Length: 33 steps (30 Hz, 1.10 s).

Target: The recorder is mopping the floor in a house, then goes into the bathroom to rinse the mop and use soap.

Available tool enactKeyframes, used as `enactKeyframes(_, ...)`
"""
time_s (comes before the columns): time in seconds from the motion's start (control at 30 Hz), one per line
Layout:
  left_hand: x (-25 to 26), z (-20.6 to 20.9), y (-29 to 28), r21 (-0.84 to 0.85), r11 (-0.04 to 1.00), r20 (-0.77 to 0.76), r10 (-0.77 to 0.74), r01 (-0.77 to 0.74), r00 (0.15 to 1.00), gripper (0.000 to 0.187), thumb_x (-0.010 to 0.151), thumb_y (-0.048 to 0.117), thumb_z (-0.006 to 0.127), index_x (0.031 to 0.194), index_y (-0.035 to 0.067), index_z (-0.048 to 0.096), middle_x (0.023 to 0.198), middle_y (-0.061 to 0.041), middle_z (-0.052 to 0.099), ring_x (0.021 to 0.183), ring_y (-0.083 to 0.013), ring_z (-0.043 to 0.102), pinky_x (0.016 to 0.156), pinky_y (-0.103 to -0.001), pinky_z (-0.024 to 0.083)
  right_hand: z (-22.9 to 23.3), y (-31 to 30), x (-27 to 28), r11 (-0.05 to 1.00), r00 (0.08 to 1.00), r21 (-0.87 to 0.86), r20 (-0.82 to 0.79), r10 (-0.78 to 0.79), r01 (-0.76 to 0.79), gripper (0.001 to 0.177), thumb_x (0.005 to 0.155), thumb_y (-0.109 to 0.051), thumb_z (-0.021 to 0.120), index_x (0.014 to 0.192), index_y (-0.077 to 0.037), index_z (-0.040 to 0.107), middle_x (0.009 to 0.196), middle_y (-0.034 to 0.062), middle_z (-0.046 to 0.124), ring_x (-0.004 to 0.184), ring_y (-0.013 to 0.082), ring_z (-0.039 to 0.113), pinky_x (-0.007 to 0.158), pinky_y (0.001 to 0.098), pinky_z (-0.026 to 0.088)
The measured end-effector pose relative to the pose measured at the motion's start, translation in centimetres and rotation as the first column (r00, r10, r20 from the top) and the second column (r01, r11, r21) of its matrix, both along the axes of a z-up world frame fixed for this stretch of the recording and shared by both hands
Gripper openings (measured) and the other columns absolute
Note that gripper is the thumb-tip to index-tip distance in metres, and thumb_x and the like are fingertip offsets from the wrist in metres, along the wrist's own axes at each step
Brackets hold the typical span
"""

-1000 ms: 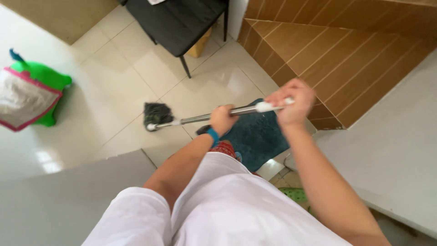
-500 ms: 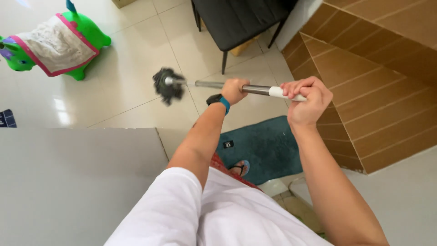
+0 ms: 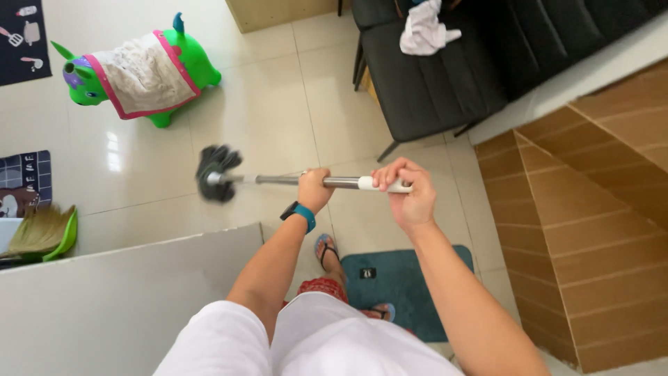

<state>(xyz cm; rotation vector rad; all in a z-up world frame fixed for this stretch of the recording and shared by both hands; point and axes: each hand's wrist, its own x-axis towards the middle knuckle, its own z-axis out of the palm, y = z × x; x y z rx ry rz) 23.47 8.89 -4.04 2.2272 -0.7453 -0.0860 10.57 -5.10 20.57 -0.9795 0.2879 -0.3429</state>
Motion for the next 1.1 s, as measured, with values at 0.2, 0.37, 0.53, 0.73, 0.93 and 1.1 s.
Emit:
enactKeyframes(0.2,5.3,-1.4,-5.2,0.0,0.995,0.04,-0.098,0.098,0.994,0.005,0.073,0.017,0.075,0.074,0.014,0.071,0.075,-0.014,0.07,0.078,-0.039,0.068,0.074,-0.05,0.054,-3.2,-6.1,4.8,0.98,0.981,0.091,0.064,-0.181,0.175,0.028,0.086,-0.031,0.042,0.068,-0.009,0.045,0.064,0.0097,0.043,0.073,0.0282,0.047,0.094,0.0514,0.046)
enactKeyframes(0.37,11.3,1.7,-13.7,-0.013,0.976,0.081,-0.213,0.215,0.974,0.011,0.07,0.019,0.078,0.081,0.017,0.074,0.076,-0.013,0.071,0.083,-0.0396,0.066,0.083,-0.051,0.051,1.2,-8.6,6.7,0.956,0.949,-0.024,0.135,-0.285,0.291,0.027,0.088,-0.029,0.043,0.071,-0.008,0.045,0.067,0.0111,0.045,0.076,0.0283,0.047,0.096,0.05,0.044)
enactKeyframes(0.53,19.0,2.5,-16.9,-0.112,0.966,0.149,-0.216,0.234,0.965,0.008,0.066,0.015,0.079,0.072,0.017,0.074,0.074,-0.009,0.073,0.083,-0.0371,0.065,0.096,-0.056,0.043,1.4,-5.2,12.6,0.91,0.943,-0.268,0.196,-0.269,0.316,0.026,0.081,-0.024,0.042,0.07,-0.002,0.049,0.069,0.0145,0.051,0.08,0.03,0.052,0.102,0.0472,0.047)
enactKeyframes(0.73,23.5,2.3,-19.2,-0.326,0.94,0.12,-0.066,0.102,0.991,0.02,0.058,0.013,0.08,0.075,0.012,0.071,0.079,-0.012,0.069,0.087,-0.0385,0.064,0.089,-0.049,0.05,2.0,-8.5,20.0,0.892,0.945,-0.402,0.319,-0.077,0.208,0.025,0.082,-0.02,0.04,0.068,0.0,0.043,0.061,0.0145,0.044,0.055,0.0263,0.043,0.068,0.041,0.045)
enactKeyframes(0.93,26.7,12.5,-16.4,-0.199,0.964,-0.043,0.169,-0.174,0.985,0.008,0.069,0.011,0.079,0.073,0.01,0.073,0.078,-0.016,0.071,0.086,-0.0401,0.067,0.08,-0.05,0.053,6.6,-14.9,30.7,0.923,0.968,-0.366,0.249,-0.029,0.122,0.029,0.091,-0.024,0.039,0.07,-0.004,0.039,0.057,0.0123,0.038,0.048,0.0256,0.039,0.063,0.0424,0.045)
enactKeyframes(1.1,31.3,6.8,-9.0,0.123,0.859,-0.173,0.511,-0.496,0.842,0.009,0.076,0.019,0.075,0.077,0.01,0.074,0.081,-0.021,0.072,0.084,-0.0439,0.069,0.075,-0.054,0.056,1.1,-11.7,42.4,0.988,0.986,-0.071,0.082,0.144,-0.138,0.027,0.085,-0.025,0.042,0.065,-0.007,0.044,0.052,0.011,0.039,0.049,0.0281,0.043,0.063,0.0498,0.051)
